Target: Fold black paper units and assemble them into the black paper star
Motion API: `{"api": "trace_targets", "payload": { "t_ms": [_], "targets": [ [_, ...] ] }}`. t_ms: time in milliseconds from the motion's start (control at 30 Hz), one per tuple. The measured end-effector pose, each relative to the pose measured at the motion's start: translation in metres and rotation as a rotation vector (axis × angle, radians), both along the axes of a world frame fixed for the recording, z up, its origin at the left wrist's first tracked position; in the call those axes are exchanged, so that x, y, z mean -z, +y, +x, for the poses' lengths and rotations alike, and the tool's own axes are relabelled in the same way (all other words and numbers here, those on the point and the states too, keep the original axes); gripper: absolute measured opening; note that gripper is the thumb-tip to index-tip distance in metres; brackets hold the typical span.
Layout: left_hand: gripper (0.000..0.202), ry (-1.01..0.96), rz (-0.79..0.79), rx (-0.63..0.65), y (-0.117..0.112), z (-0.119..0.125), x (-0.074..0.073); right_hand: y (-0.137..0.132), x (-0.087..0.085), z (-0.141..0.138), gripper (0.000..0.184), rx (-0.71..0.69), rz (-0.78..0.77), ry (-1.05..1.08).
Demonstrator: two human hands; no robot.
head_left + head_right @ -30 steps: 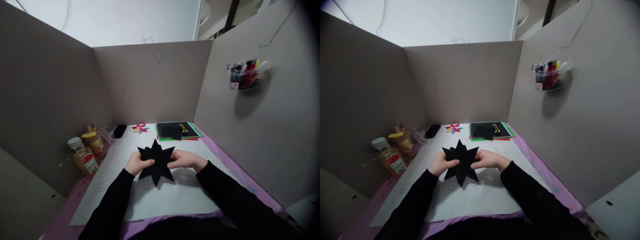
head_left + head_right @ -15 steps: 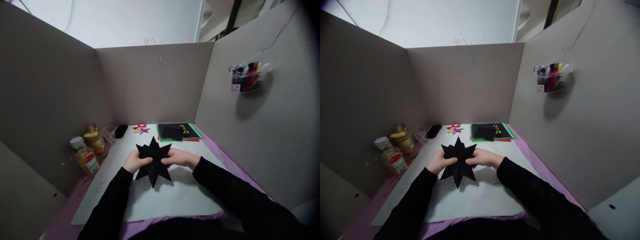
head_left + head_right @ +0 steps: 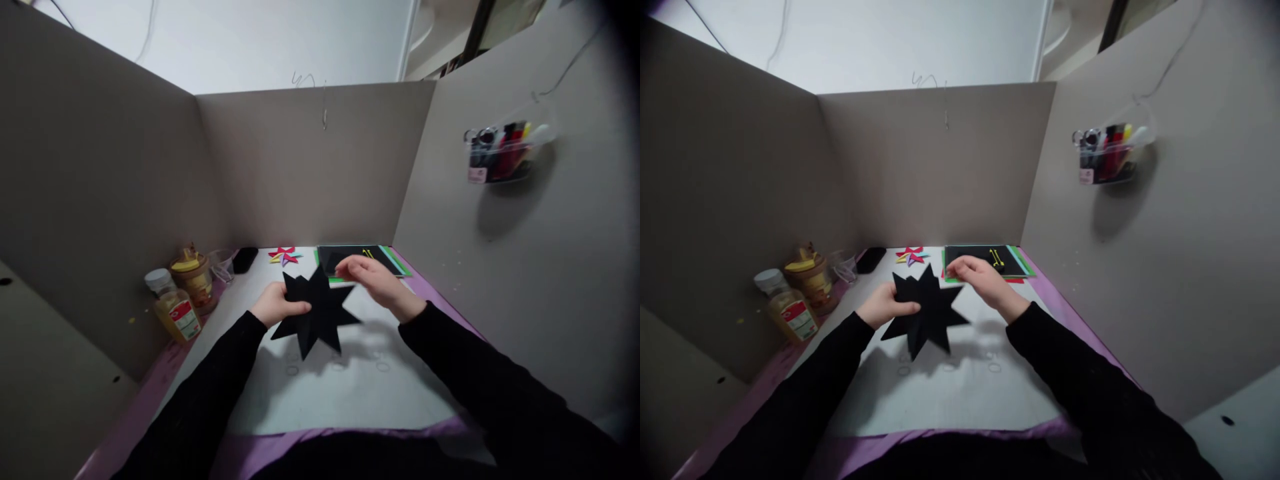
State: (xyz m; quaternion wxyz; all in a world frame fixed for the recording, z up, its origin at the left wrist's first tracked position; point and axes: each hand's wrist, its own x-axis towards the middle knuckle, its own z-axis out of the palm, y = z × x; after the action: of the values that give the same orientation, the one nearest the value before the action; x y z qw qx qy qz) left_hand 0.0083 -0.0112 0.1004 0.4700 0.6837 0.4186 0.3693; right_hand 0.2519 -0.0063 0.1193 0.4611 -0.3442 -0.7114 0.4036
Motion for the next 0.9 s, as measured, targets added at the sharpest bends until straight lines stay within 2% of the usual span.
{"api": "trace_targets", "payload": {
  "t_ms": [33, 67, 100, 167, 233, 367, 500, 567, 667, 767, 900],
  "targets": [
    [0.018, 0.010, 0.111, -0.134, -0.002, 0.004, -0.001, -0.009, -0.007, -0.004, 0.029, 0.200, 0.207, -0.072],
    [0.016, 0.022, 0.234, -0.262, -0.005, 0.007, 0.000, -0.019, -0.012, -0.009, 0.022, 0.320, 0.387, -0.146],
    [0.015, 0.036, 0.353, -0.359, -0.009, 0.010, 0.002, -0.030, -0.014, -0.015, 0.016, 0.380, 0.548, -0.206],
    [0.015, 0.031, 0.521, -0.471, -0.015, 0.016, 0.011, -0.049, -0.013, -0.029, 0.010, 0.353, 0.782, -0.292],
    [0.015, 0.006, 0.600, -0.514, -0.019, 0.020, 0.023, -0.060, -0.005, -0.044, 0.017, 0.360, 0.868, -0.359],
    [0.013, -0.018, 0.736, -0.513, -0.021, 0.022, 0.045, -0.059, 0.020, -0.063, 0.018, 0.444, 0.857, -0.436],
    [0.012, -0.002, 0.828, -0.510, -0.018, 0.020, 0.054, -0.052, 0.038, -0.065, 0.016, 0.454, 0.848, -0.447],
    [0.010, 0.004, 0.867, -0.524, -0.015, 0.018, 0.057, -0.053, 0.043, -0.065, 0.014, 0.408, 0.818, -0.399],
    [0.012, 0.020, 0.912, -0.511, -0.013, 0.015, 0.062, -0.054, 0.045, -0.068, 0.012, 0.335, 0.689, -0.291],
    [0.018, 0.051, 0.936, -0.486, -0.013, 0.014, 0.066, -0.053, 0.046, -0.071, 0.011, 0.349, 0.529, -0.234],
    [0.016, 0.041, 0.939, -0.499, -0.013, 0.016, 0.069, -0.050, 0.051, -0.074, 0.010, 0.377, 0.406, -0.198]
  ]
}}
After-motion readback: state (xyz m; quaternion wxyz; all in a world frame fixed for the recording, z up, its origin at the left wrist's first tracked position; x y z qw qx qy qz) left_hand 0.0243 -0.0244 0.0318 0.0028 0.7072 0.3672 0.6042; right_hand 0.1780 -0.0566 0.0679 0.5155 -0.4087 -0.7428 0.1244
